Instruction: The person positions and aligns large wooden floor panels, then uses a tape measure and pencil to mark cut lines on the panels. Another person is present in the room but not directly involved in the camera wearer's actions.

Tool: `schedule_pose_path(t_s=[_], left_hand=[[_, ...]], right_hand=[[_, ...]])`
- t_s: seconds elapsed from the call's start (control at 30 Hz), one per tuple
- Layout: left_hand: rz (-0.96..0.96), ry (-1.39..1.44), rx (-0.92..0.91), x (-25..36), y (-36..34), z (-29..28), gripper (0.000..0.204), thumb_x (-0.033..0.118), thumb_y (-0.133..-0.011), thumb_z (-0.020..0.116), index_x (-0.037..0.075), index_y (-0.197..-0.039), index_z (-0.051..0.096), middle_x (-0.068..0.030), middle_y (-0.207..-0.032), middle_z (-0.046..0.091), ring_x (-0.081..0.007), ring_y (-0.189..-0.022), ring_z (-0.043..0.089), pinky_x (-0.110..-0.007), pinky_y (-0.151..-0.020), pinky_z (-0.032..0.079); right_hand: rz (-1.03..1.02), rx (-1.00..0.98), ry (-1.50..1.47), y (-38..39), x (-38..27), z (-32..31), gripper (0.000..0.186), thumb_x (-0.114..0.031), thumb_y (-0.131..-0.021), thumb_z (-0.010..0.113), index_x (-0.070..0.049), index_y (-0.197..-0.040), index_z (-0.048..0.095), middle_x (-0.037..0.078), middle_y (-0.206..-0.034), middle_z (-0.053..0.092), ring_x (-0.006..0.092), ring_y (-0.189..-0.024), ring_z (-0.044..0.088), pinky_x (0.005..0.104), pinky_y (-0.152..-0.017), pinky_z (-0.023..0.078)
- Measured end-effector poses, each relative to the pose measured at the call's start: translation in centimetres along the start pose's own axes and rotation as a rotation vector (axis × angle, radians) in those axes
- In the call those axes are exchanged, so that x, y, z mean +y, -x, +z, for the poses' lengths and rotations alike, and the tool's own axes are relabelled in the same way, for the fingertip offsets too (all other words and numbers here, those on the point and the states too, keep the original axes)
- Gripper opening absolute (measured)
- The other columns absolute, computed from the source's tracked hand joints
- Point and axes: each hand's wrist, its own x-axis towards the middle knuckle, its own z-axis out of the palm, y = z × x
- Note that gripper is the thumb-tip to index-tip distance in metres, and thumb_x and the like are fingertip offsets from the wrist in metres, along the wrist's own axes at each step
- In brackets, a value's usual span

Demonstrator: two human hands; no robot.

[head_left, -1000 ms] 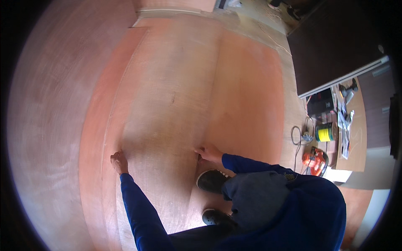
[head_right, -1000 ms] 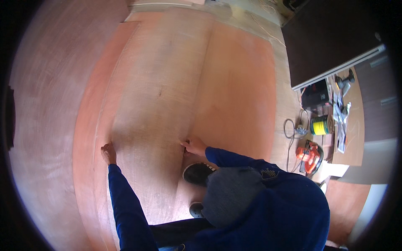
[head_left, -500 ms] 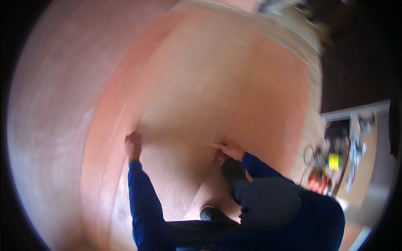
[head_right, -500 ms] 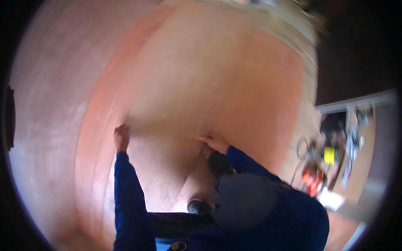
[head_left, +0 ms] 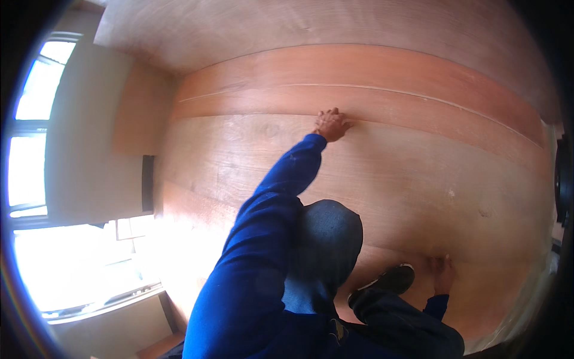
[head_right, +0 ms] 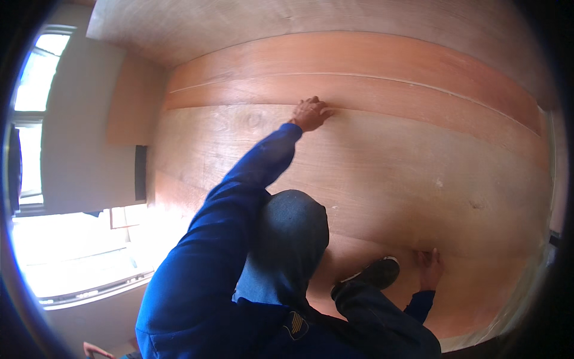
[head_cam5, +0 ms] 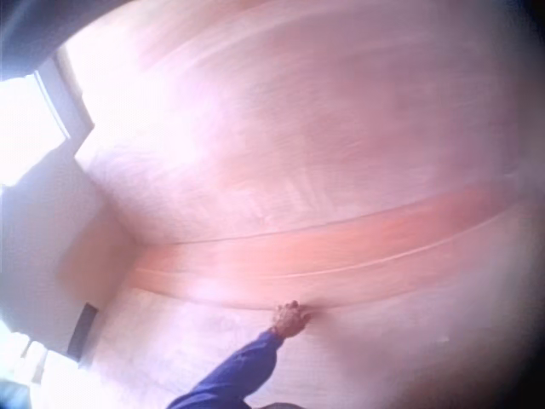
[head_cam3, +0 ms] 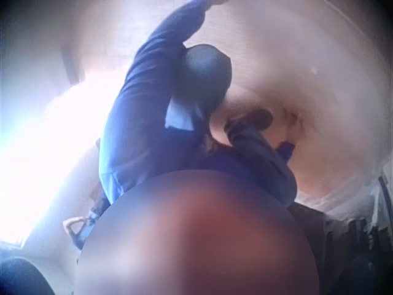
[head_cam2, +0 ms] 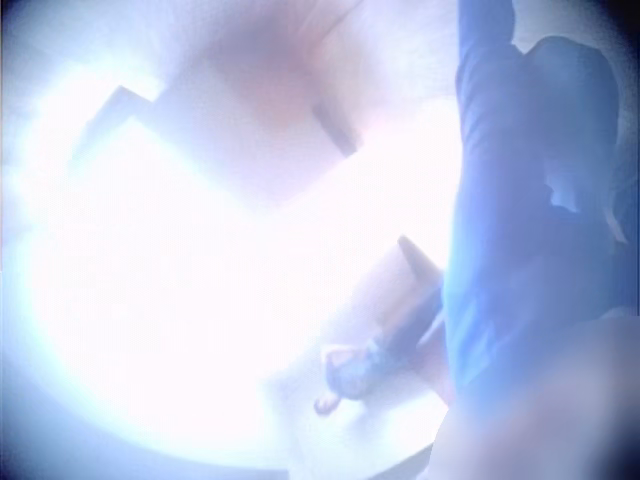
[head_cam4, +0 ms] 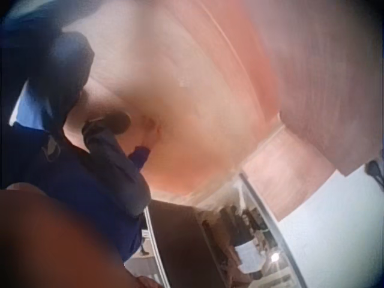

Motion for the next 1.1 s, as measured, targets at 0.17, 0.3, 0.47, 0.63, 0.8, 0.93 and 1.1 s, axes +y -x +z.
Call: schedule_pose_path(t_s=[0.17, 0.3, 0.47, 0.63, 0.8, 0.93, 1.1], left_hand=[[-0.036, -0.026, -0.032, 0.2, 1.5, -0.4, 0.042, 0.042, -0.095, 0.053, 0.011, -0.125, 0.058, -0.0157, -0.125, 0.058, -0.0323, -0.123, 0.051, -0.058, -0.101, 0.034], [-0.093, 0.143, 0.007, -0.7, 5.4, -5.5, 0.046, 0.040, -0.094, 0.055, 0.008, -0.128, 0.055, -0.0182, -0.132, 0.054, -0.0346, -0.127, 0.047, -0.059, -0.103, 0.034], [-0.056, 0.122, -0.465, -2.5, 20.6, -13.9, 0.047, 0.043, -0.092, 0.058, 0.002, -0.113, 0.064, -0.0237, -0.108, 0.067, -0.0405, -0.104, 0.063, -0.050, -0.090, 0.049], [-0.504, 0.241, -1.215, 0.6, 41.1, -24.0, 0.053, 0.054, -0.094, 0.052, 0.005, -0.104, 0.070, -0.0178, -0.099, 0.072, -0.0336, -0.093, 0.068, -0.046, -0.072, 0.056], [-1.140, 1.273, -1.480, 15.6, 62.1, -41.5, 0.044, 0.041, -0.093, 0.061, 0.005, -0.117, 0.064, -0.0157, -0.112, 0.069, -0.0264, -0.078, 0.070, -0.034, -0.061, 0.057], [-1.010, 1.538, -1.278, 27.9, 70.7, -51.0, 0.039, 0.030, -0.091, 0.060, 0.006, -0.122, 0.063, -0.0169, -0.110, 0.068, -0.0298, -0.087, 0.069, -0.038, -0.072, 0.059], [-1.113, 2.108, -0.741, 36.3, 76.4, -55.2, 0.038, 0.020, -0.086, 0.063, 0.007, -0.121, 0.064, -0.0113, -0.102, 0.069, -0.0239, -0.078, 0.068, -0.036, -0.064, 0.057]], right_hand=[[-0.008, 0.095, 0.360, -1.1, 1.0, -1.5, 0.036, -0.030, -0.100, 0.056, 0.002, -0.118, 0.059, 0.012, -0.107, 0.063, 0.0212, -0.105, 0.061, 0.0330, -0.087, 0.052], [0.032, 0.103, 0.927, 0.0, -0.4, -2.8, 0.033, -0.029, -0.099, 0.057, 0.001, -0.113, 0.061, 0.012, -0.102, 0.064, 0.0211, -0.099, 0.063, 0.0333, -0.082, 0.053], [0.140, -0.010, 1.488, 7.3, -6.2, -3.2, 0.029, -0.027, -0.098, 0.059, 0.000, -0.107, 0.063, 0.012, -0.095, 0.066, 0.0210, -0.091, 0.066, 0.0335, -0.076, 0.054], [0.126, -0.231, 1.180, 20.4, -21.7, -1.4, 0.020, -0.021, -0.097, 0.058, -0.002, -0.097, 0.063, 0.012, -0.079, 0.067, 0.0233, -0.070, 0.069, 0.0340, -0.061, 0.055], [0.288, -0.278, 0.921, 36.4, -36.9, 6.1, 0.017, -0.016, -0.098, 0.057, 0.000, -0.095, 0.060, 0.013, -0.076, 0.068, 0.0214, -0.063, 0.070, 0.0331, -0.055, 0.057], [0.274, -0.454, 1.045, 42.6, -42.4, 10.5, 0.022, -0.018, -0.097, 0.057, 0.003, -0.093, 0.065, 0.012, -0.077, 0.070, 0.0191, -0.063, 0.069, 0.0312, -0.057, 0.056], [-0.057, -0.602, 1.343, 42.7, -46.2, 13.1, 0.030, -0.021, -0.096, 0.057, 0.000, -0.078, 0.066, 0.009, -0.067, 0.066, 0.0150, -0.054, 0.062, 0.0306, -0.050, 0.048]])
